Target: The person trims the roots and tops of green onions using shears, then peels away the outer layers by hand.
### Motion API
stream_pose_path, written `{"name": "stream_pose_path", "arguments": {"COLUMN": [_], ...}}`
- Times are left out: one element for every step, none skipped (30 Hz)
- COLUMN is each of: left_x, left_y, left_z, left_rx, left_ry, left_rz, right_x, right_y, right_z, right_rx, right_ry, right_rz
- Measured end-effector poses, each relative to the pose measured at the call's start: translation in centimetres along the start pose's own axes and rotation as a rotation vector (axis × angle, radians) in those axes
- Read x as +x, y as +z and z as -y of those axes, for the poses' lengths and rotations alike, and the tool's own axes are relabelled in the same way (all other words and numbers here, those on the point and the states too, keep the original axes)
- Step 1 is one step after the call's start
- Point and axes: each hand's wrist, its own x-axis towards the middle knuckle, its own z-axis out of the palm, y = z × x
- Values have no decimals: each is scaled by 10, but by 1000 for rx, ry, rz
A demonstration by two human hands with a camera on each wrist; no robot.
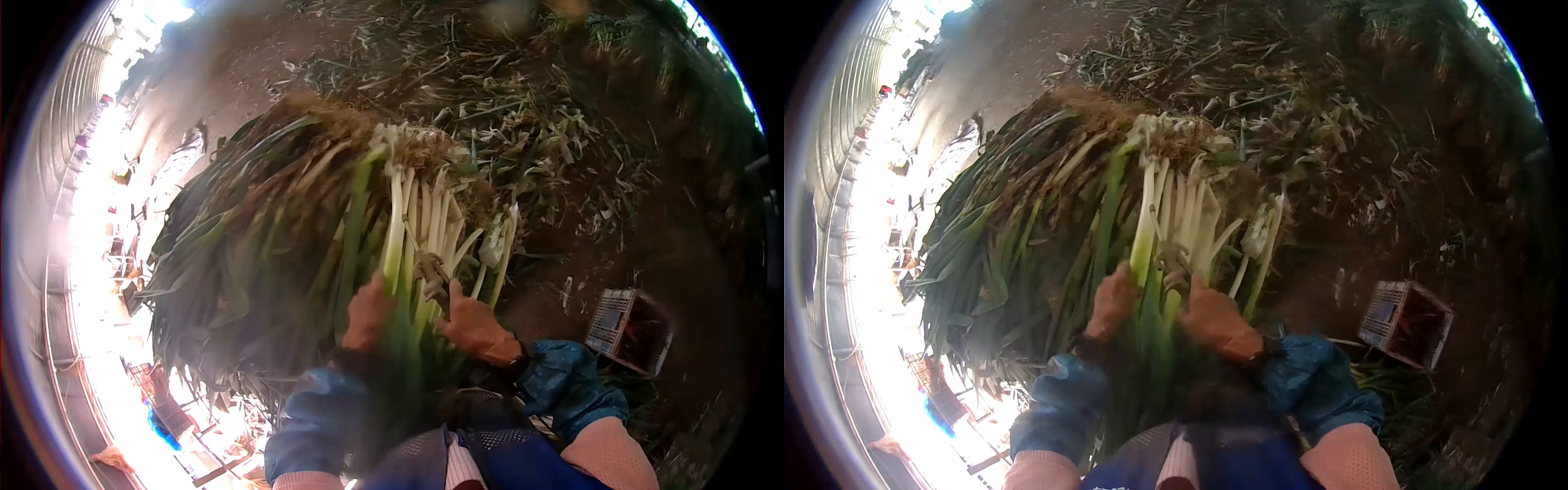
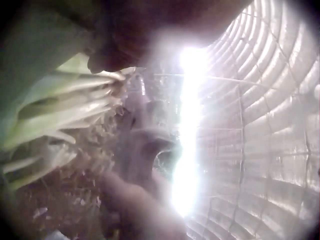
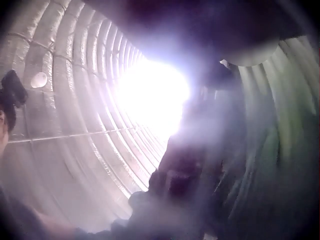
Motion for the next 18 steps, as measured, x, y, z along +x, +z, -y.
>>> {"name": "stream_pose_path", "arguments": {"left_x": [-7, -15, -25, -35, -42, -46, -49, -52, -56, -59, -60, -60, -59, -58, -57, -54, -53, -54], "left_y": [9, 16, 18, 21, 25, 28, 31, 32, 32, 33, 33, 33, 32, 32, 33, 32, 31, 31], "left_z": [-1, -3, -7, -8, -6, -7, -7, -6, -2, 2, 5, 7, 9, 10, 11, 11, 11, 13], "left_rx": [24, 22, 20, 16, -21, 18, 55, 92, 39, -16, -71, -104, -138, -173, -160, -142, -121, -128], "left_ry": [-7, 1, 5, 8, 20, -14, -49, -86, -76, -66, -52, -85, -117, -149, -174, -197, -222, -211], "left_rz": [65, 59, 51, 41, 25, 44, 62, 79, 49, 18, -13, -4, 7, 17, 36, 54, 70, 69], "right_x": [5, 15, 25, 36, 51, 64, 77, 91, 95, 92, 87, 81, 71, 60, 54, 55, 58, 62], "right_y": [1, 5, 9, 8, 4, 4, 3, 6, 7, 10, 12, 11, 12, 12, 12, 10, 9, 7], "right_z": [-7, -17, -25, -29, -31, -32, -34, -36, -33, -34, -36, -35, -32, -30, -30, -29, -27, -25], "right_rx": [8, 20, 32, -10, -55, -77, -99, -98, -101, -73, -46, -21, -47, -76, -103, -90, -75, -59], "right_ry": [-27, -51, -78, -109, -143, -146, -149, -120, -88, -92, -95, -97, -69, -40, -10, -38, -68, -100], "right_rz": [-24, -48, -69, -55, -41, -53, -64, -104, -139, -145, -154, -166, -124, -83, -44, -53, -60, -68]}}
